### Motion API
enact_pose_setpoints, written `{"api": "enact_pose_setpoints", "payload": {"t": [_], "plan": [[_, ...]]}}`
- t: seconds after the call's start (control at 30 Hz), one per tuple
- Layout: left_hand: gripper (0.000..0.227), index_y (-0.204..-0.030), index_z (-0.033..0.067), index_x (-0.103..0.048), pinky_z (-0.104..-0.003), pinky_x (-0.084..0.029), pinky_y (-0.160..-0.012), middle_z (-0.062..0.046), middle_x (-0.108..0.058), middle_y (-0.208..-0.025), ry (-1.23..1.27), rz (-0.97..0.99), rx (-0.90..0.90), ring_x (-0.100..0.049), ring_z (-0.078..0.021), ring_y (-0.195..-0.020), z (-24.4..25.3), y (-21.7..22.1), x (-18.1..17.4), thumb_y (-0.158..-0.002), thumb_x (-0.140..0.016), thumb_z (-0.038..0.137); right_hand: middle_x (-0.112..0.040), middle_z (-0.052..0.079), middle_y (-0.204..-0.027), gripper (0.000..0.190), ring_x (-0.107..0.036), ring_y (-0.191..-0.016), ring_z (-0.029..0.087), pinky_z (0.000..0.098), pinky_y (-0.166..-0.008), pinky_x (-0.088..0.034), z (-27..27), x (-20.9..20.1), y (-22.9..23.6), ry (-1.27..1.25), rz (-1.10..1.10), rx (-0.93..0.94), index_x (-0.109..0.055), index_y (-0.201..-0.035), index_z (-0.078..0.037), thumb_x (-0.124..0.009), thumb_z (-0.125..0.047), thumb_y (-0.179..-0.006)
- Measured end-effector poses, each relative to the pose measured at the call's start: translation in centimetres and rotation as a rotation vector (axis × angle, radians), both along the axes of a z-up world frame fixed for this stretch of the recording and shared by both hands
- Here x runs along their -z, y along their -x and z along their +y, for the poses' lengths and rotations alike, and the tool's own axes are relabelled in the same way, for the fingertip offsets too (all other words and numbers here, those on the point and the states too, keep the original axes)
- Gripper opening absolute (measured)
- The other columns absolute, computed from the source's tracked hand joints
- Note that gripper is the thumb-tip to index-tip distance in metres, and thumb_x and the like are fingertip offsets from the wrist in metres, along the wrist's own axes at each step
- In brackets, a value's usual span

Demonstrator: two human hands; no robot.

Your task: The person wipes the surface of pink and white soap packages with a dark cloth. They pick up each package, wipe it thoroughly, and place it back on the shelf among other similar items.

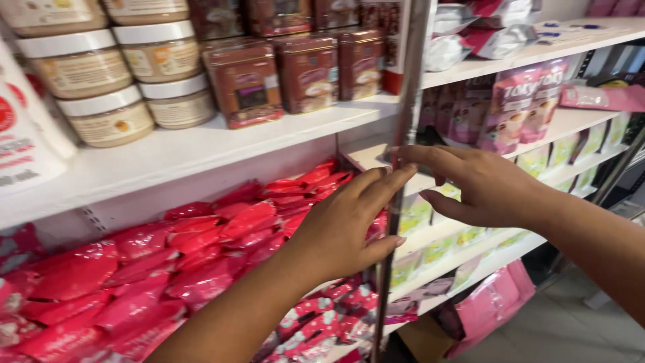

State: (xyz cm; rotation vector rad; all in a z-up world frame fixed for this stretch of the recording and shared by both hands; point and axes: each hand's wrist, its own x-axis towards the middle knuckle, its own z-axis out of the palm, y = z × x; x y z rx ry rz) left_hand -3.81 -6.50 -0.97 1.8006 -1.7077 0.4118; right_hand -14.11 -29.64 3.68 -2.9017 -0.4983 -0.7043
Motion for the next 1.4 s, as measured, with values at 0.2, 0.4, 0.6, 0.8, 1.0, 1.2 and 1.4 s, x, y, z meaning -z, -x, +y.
{"api": "enact_pose_setpoints", "payload": {"t": [0.2, 0.4, 0.6, 0.8, 1.0, 1.2, 1.4], "plan": [[0.102, -0.164, 0.0309, -0.017, -0.047, -0.051, -0.101, -0.024, -0.05, -0.146, -0.034, 0.078, -0.015, -0.058, -0.0427, -0.125, -8.4, 5.3, 0.6, -0.083, -0.079, 0.029, -0.072, 0.006, -0.113, 0.084, -0.075, -0.088, 0.026, 0.0413, -0.077, -0.059, -9.5, 0.4, 4.9, -0.063, 0.235, 0.314, -0.037, -0.161, -0.028, -0.073, -0.03, -0.085], [0.102, -0.162, 0.0281, -0.022, -0.048, -0.048, -0.105, -0.026, -0.042, -0.154, -0.099, 0.16, -0.149, -0.053, -0.0443, -0.131, -14.8, 8.0, 2.2, -0.079, -0.081, 0.031, -0.071, 0.01, -0.123, 0.055, -0.073, -0.108, 0.025, 0.0393, -0.09, -0.056, -18.3, 3.7, 5.3, -0.178, 0.011, -0.038, -0.056, -0.138, -0.013, -0.07, -0.02, -0.085], [0.097, -0.16, 0.0229, -0.026, -0.048, -0.044, -0.107, -0.022, -0.036, -0.159, -0.163, 0.186, -0.262, -0.049, -0.043, -0.135, -18.3, 8.0, 2.4, -0.08, -0.08, 0.034, -0.057, 0.01, -0.146, 0.054, -0.064, -0.122, 0.028, 0.0407, -0.096, -0.053, -22.3, 5.3, 4.5, -0.114, 0.071, -0.036, -0.057, -0.137, -0.013, -0.071, -0.027, -0.086], [0.097, -0.158, 0.0237, -0.029, -0.046, -0.041, -0.111, -0.022, -0.022, -0.165, -0.266, 0.195, -0.351, -0.04, -0.0433, -0.142, -21.7, 5.7, 3.0, -0.078, -0.082, 0.039, -0.043, 0.018, -0.157, 0.069, -0.05, -0.138, 0.035, 0.0424, -0.102, -0.049, -25.5, 7.3, 0.7, -0.197, 0.177, -0.089, -0.045, -0.147, -0.013, -0.069, -0.041, -0.088], [0.108, -0.158, 0.0228, -0.027, -0.048, -0.031, -0.117, -0.028, -0.001, -0.165, -0.388, 0.145, -0.432, -0.017, -0.045, -0.152, -24.6, 1.7, 2.8, -0.072, -0.087, 0.043, -0.026, 0.02, -0.166, 0.075, -0.029, -0.151, 0.036, 0.046, -0.114, -0.034, -27.6, 8.5, -5.5, -0.235, 0.248, -0.128, -0.036, -0.158, -0.017, -0.059, -0.049, -0.094], [0.112, -0.16, 0.0209, -0.023, -0.05, -0.023, -0.12, -0.026, 0.011, -0.166, -0.544, 0.132, -0.528, -0.002, -0.0478, -0.153, -26.6, -2.5, 3.3, -0.071, -0.087, 0.046, -0.032, 0.019, -0.166, 0.072, -0.024, -0.157, 0.034, 0.0443, -0.122, -0.025, -30.5, 12.4, -15.1, -0.392, 0.261, -0.222, -0.033, -0.159, -0.012, -0.046, -0.053, -0.101], [0.113, -0.16, 0.0129, -0.023, -0.05, -0.023, -0.122, -0.027, 0.01, -0.167, -0.604, 0.17, -0.563, -0.005, -0.0496, -0.154, -27.2, -4.0, 4.2, -0.072, -0.086, 0.046, -0.034, 0.018, -0.164, 0.083, -0.03, -0.153, 0.034, 0.0446, -0.124, -0.026, -31.7, 17.4, -24.9, -0.491, 0.378, -0.155, -0.032, -0.159, -0.017, -0.051, -0.065, -0.093]]}}
